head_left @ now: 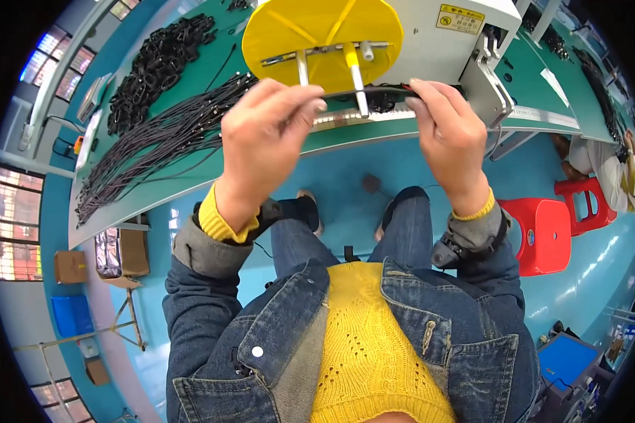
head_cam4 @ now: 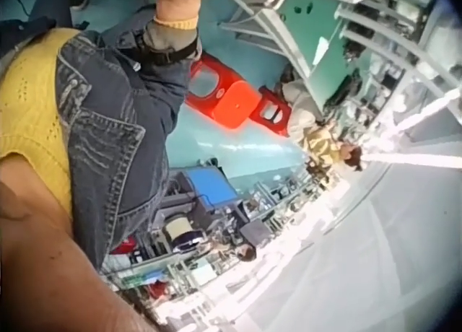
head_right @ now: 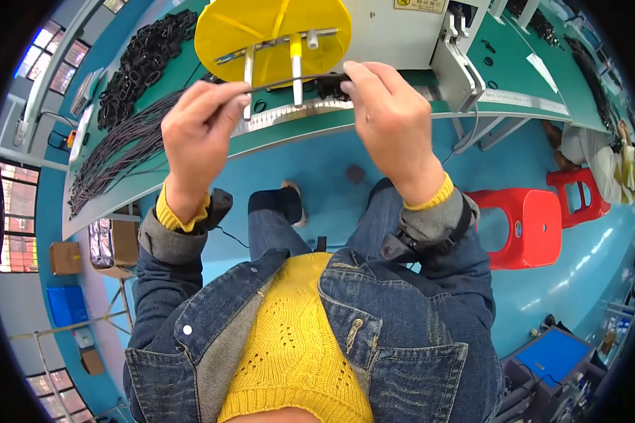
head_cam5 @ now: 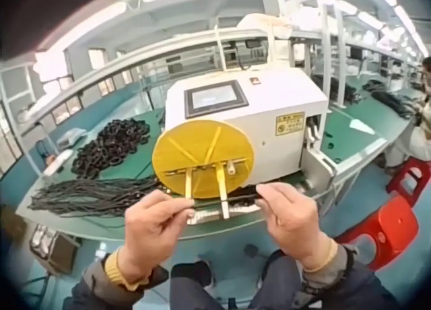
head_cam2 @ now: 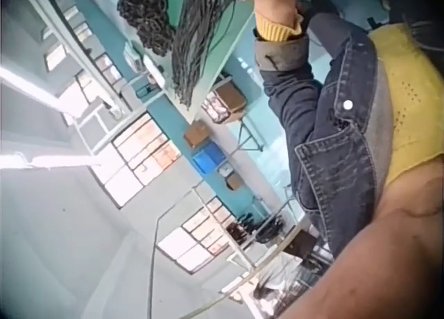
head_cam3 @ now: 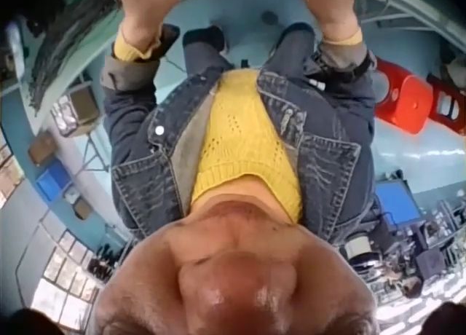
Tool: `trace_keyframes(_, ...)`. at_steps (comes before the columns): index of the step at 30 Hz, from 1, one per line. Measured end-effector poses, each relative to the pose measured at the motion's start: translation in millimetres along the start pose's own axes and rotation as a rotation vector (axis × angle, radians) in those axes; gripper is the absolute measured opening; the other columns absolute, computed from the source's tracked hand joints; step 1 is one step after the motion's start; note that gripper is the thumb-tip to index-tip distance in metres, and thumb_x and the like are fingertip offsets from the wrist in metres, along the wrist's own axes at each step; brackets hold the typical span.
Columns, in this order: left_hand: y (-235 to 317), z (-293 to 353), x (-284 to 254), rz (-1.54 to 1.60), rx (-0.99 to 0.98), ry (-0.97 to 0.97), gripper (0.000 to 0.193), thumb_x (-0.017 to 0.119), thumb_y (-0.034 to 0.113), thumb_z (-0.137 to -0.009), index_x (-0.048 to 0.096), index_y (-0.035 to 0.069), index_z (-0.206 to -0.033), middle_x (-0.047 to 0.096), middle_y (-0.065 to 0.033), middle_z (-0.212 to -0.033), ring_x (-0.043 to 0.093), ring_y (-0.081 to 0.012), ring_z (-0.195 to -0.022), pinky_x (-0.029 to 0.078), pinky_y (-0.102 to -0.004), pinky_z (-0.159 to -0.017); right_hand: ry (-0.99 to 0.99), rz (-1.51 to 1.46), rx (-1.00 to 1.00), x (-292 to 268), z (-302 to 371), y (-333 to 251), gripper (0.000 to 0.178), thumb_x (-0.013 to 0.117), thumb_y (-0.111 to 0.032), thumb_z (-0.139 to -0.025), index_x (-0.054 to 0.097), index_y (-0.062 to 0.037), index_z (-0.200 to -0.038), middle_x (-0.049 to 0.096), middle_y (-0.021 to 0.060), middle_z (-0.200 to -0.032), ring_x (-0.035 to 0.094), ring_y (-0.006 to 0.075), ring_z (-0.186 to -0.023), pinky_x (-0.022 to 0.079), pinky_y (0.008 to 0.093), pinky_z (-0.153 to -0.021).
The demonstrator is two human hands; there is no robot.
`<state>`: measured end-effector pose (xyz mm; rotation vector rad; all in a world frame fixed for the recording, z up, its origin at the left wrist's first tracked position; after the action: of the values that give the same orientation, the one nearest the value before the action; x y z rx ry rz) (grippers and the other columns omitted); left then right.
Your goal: The person picks up a cable, winds it around the pegs of a machine, and removes the coiled cable. They then secure the coil with a rubber band and set it aside before repeating the process.
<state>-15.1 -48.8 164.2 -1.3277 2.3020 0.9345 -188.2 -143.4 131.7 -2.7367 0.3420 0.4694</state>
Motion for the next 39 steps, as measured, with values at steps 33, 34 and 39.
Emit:
trace_keyframes(33, -68, 0, 10, -0.081, -0.070, 0.230, 0.014, 0.064, 0.009, -0.079, 0.066, 0.003, -0.092, 0.055, -0.0071, -0.064, 0.050, -0.0167, -0.052, 0.041, -0.0261, -0.050, -0.363, -0.222, 0.656, 53, 110, 49, 0.015, 0.060, -0.013, -0.079, 0.063, 0.0010, -0.079, 0.059, 0.0096, -0.059, 0.057, 0.0151, -0.053, 0.044, 0.0276, -0.051)
trace_keyframes(34, -66, 2, 8, -0.085, -0.070, 0.232, 0.014, 0.064, 0.009, -0.079, 0.066, 0.003, -0.092, 0.055, -0.0071, -0.064, 0.050, -0.0167, -0.052, 0.041, -0.0261, -0.050, -0.367, -0.244, 0.648, 54, 108, 47, 0.015, 0.060, -0.013, -0.080, 0.063, 0.0013, -0.079, 0.058, 0.0091, -0.058, 0.057, 0.0144, -0.053, 0.044, 0.0275, -0.051)
trace_keyframes(39, -50, 14, 6, -0.171, -0.014, 0.200, 0.019, 0.062, 0.008, -0.081, 0.064, 0.004, -0.099, 0.053, -0.0078, -0.064, 0.048, -0.0177, -0.051, 0.041, -0.0277, -0.049, -0.408, -0.227, 0.617, 55, 116, 45, 0.015, 0.060, -0.013, -0.080, 0.063, 0.0009, -0.079, 0.058, 0.0082, -0.058, 0.056, 0.0138, -0.052, 0.044, 0.0271, -0.050)
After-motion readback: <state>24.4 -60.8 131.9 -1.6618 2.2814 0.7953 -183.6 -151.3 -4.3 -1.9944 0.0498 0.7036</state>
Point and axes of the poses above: each hand's wrist, its own z-axis away from the middle knuckle, its own x-axis out of the palm, y = z × x, the point moved 5 cm from there along -z, towards the middle knuckle
